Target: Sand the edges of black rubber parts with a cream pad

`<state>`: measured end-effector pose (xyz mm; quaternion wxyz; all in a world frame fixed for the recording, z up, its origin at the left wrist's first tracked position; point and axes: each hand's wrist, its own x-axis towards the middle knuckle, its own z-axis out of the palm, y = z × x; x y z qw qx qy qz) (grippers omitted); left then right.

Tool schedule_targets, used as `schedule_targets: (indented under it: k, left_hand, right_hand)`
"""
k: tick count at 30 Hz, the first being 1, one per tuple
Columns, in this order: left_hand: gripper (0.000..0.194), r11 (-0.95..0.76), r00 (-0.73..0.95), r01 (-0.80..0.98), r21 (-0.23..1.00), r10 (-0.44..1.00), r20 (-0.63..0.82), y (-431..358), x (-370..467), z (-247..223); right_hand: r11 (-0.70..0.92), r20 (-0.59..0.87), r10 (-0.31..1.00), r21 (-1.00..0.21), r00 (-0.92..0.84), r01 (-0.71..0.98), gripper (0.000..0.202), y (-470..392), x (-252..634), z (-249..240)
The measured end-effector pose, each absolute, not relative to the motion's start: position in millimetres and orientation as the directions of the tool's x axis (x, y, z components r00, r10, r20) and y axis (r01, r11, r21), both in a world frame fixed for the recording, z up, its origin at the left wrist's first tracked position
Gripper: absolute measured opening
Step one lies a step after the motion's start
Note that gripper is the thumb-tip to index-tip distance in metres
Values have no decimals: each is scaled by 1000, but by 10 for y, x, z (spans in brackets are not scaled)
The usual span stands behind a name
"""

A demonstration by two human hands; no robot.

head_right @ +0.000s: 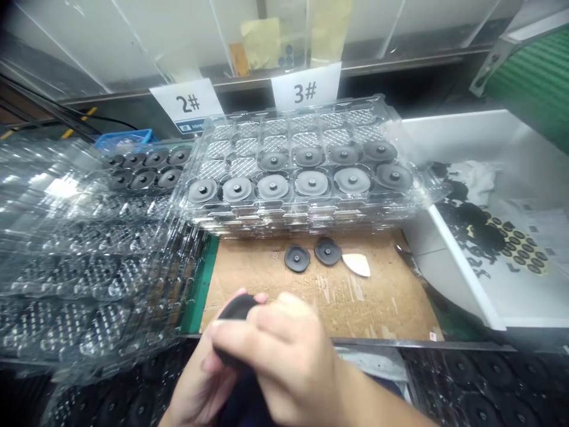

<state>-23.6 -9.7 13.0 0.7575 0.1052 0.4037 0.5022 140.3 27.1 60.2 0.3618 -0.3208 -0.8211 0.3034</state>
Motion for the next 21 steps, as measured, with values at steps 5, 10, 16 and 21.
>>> schedule_targets:
  k: [5, 10, 16, 21]
  left_hand:
    - [61, 441, 134, -689, 576, 858, -496, -135, -280, 69]
    - [66, 318, -36, -679, 662, 886, -462, -98, -250, 54]
    - [66, 207, -186, -612, 763, 900, -393, -80, -235, 40]
    - [68, 164, -223, -591, 790, 908, -355, -86, -198, 4]
  right_hand:
    - [503, 267, 816, -764, -513, 404, 35, 301, 1313, 536]
    - [223, 139, 945, -935, -295, 275, 23, 356, 1284, 229]
    - [-66, -159, 966, -915, -203, 399, 24, 175, 1412, -512]
    - [-81, -173, 965, -909, -195, 409, 24, 88, 1393, -429]
